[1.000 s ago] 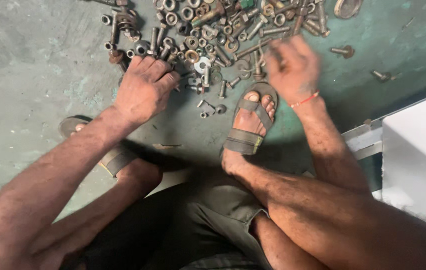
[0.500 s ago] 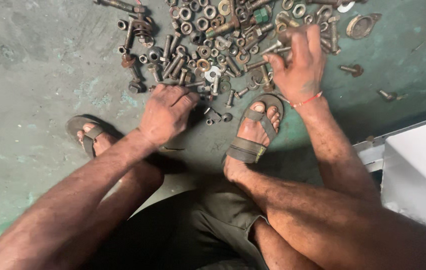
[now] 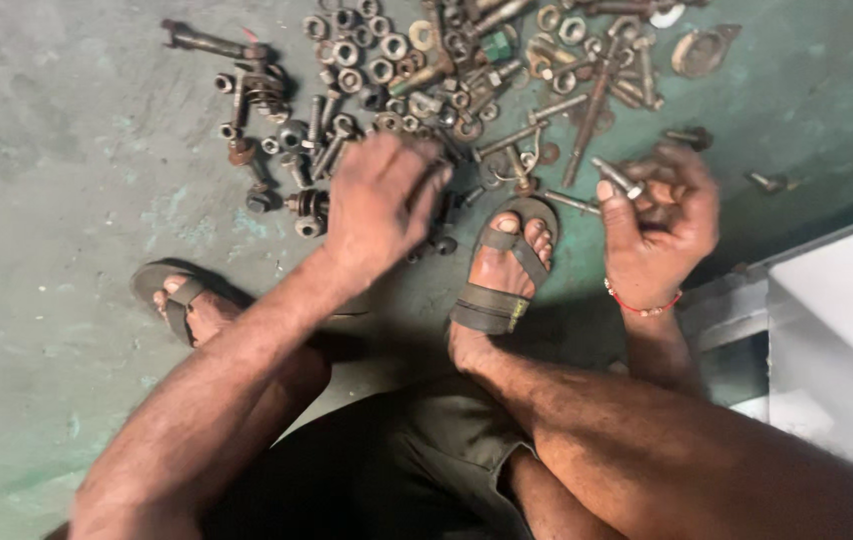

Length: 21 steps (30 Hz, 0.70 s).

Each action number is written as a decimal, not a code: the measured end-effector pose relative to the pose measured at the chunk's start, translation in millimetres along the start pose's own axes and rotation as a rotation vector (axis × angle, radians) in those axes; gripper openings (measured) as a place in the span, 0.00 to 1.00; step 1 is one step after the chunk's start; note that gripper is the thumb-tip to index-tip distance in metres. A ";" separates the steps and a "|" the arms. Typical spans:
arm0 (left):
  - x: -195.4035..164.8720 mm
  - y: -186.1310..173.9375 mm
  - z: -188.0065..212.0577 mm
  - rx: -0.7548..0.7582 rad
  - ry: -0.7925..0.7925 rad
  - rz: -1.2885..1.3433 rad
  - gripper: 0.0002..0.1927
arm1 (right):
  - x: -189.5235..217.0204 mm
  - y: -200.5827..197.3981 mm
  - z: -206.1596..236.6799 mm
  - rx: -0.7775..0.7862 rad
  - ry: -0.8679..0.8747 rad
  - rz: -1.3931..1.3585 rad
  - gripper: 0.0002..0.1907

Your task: The person sits on the floor and sorts a mixed pile of metal fasteners by hand. They pick up bolts, nuts, and washers, separate them into small piles, and occasionally thread a nut onto a bolt to check fit before placing it aside.

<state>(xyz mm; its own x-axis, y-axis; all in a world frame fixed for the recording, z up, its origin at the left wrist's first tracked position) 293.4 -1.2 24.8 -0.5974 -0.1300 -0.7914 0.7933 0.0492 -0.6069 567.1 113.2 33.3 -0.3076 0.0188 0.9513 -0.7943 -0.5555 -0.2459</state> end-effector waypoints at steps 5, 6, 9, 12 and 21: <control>-1.1 13.5 -33.8 -0.031 0.067 -0.119 0.19 | -9.8 -1.7 6.0 -0.023 -0.026 0.187 0.28; -1.3 18.1 -40.1 -0.021 0.069 -0.156 0.19 | -12.2 1.7 5.0 0.006 -0.057 0.194 0.27; -1.2 29.3 -52.5 -0.010 0.074 -0.258 0.18 | -17.8 12.0 4.4 0.038 0.025 0.115 0.30; -2.6 34.2 -58.9 -0.019 0.056 -0.291 0.17 | -15.4 17.2 1.0 -0.006 -0.040 0.096 0.31; -13.4 35.8 -43.4 0.134 0.086 -0.182 0.17 | -23.6 15.3 -30.1 -0.007 -0.151 0.788 0.15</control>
<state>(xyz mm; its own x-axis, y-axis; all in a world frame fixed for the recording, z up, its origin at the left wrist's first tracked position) 324.7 45.3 10.4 -0.7355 -0.0392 -0.6764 0.6764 -0.1004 -0.7296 546.5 129.3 1.5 -0.7056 -0.4902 0.5117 -0.3760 -0.3531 -0.8567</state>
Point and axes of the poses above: each hand's wrist, its own z-axis away from the middle knuckle, its own y-axis out of the palm, x = y × z, the point moved 2 cm from there along -z, towards the middle knuckle, and after that the axes turned 12 degrees about x, right-handed, at the moved point
